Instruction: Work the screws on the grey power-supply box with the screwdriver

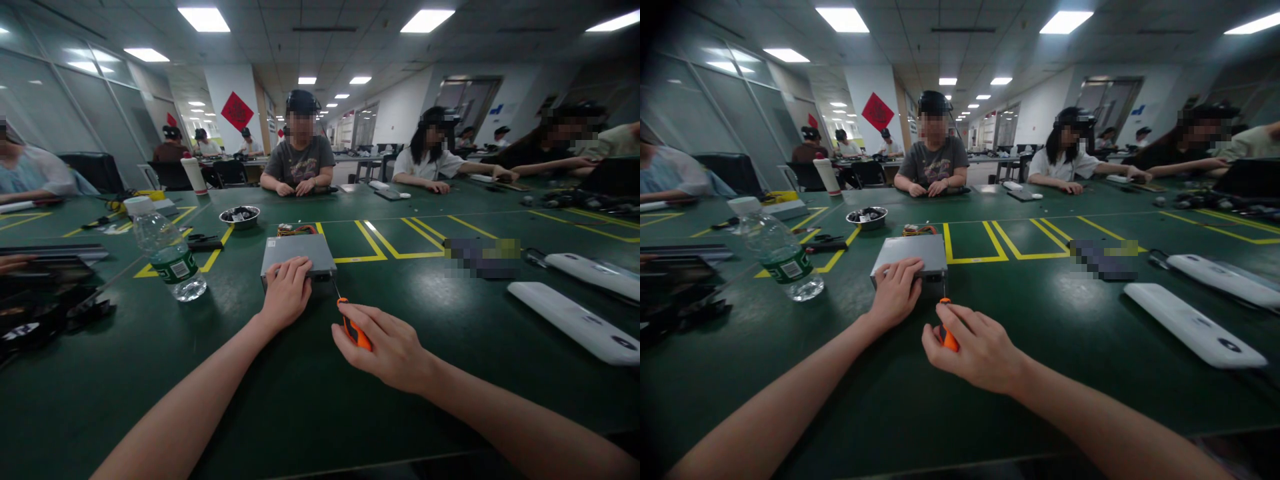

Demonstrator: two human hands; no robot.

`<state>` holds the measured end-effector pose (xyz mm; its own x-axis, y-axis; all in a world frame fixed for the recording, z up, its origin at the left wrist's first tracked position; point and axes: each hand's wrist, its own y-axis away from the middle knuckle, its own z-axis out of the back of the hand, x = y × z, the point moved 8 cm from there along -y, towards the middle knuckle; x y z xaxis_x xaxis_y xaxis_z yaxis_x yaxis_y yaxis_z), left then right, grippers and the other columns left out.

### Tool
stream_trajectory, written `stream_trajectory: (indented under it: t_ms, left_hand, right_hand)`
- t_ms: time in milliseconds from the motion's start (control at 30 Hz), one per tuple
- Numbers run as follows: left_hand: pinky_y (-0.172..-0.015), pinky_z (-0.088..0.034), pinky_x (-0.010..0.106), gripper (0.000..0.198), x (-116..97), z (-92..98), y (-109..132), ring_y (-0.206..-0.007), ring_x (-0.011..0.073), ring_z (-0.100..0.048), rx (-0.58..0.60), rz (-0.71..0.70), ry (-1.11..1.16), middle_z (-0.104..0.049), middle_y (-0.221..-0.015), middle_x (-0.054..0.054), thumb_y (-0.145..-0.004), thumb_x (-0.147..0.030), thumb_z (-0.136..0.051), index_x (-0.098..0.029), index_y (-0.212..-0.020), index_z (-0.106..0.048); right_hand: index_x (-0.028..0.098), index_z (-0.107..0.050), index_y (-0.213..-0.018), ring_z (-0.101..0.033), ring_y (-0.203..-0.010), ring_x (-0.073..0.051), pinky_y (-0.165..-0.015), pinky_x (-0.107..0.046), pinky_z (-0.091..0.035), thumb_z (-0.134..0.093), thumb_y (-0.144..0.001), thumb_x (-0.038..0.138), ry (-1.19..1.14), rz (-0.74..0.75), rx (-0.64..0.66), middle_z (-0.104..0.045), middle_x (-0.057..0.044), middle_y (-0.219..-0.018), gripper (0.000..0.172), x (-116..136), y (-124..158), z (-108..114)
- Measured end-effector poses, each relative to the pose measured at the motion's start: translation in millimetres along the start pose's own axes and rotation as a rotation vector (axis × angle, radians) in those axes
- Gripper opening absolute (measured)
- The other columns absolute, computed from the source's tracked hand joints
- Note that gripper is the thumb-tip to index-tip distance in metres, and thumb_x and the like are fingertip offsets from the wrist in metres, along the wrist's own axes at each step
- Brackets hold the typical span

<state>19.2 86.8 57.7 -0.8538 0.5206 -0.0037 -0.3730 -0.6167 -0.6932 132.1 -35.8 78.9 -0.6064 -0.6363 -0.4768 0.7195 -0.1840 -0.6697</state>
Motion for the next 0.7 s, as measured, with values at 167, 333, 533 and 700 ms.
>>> stream_trajectory:
  t_ms: [167,333,533,700]
  left_hand:
    - [-0.093,-0.026,0.041,0.032,-0.2,-0.1,0.1,-0.114,0.0224,-0.046,0.013,-0.001,0.005,-0.054,-0.124,0.008,-0.086,-0.021,-0.041,-0.019,-0.117,-0.048]
    - [-0.092,-0.027,0.041,0.032,-1.0,1.4,-0.5,-0.114,0.0224,-0.046,0.007,0.000,-0.001,-0.054,-0.123,0.009,-0.086,-0.020,-0.041,-0.019,-0.117,-0.048]
    - [-0.093,-0.027,0.040,0.031,-0.3,0.3,-0.2,-0.113,0.0221,-0.047,0.000,0.000,-0.008,-0.054,-0.123,0.008,-0.086,-0.021,-0.041,-0.020,-0.116,-0.049]
    - [-0.092,-0.026,0.041,0.031,0.0,-0.8,0.0,-0.113,0.0225,-0.046,0.003,-0.002,0.000,-0.054,-0.123,0.009,-0.086,-0.020,-0.041,-0.019,-0.116,-0.048]
  right_hand:
    - [0.019,-0.056,-0.089,-0.060,-0.093,-0.020,-0.068,-0.027,-0.050,-0.056,-0.077,0.014,-0.032,-0.009,-0.028,-0.064,-0.011,-0.097,0.013,-1.6,-1.3,1.6]
    - [0.018,-0.054,-0.098,-0.058,-0.099,-0.024,-0.071,-0.030,-0.051,-0.053,-0.079,0.015,-0.060,-0.021,0.018,-0.062,-0.015,-0.104,0.019,-0.1,-3.0,0.7]
    - [0.022,-0.055,-0.102,-0.061,-0.095,-0.019,-0.073,-0.025,-0.050,-0.056,-0.078,0.014,-0.004,-0.011,-0.005,-0.064,-0.010,-0.100,0.025,-2.5,-4.5,4.8]
    - [0.020,-0.055,-0.091,-0.061,-0.094,-0.020,-0.070,-0.026,-0.051,-0.056,-0.078,0.014,-0.030,-0.015,-0.020,-0.065,-0.010,-0.098,0.014,-3.7,-2.7,4.2]
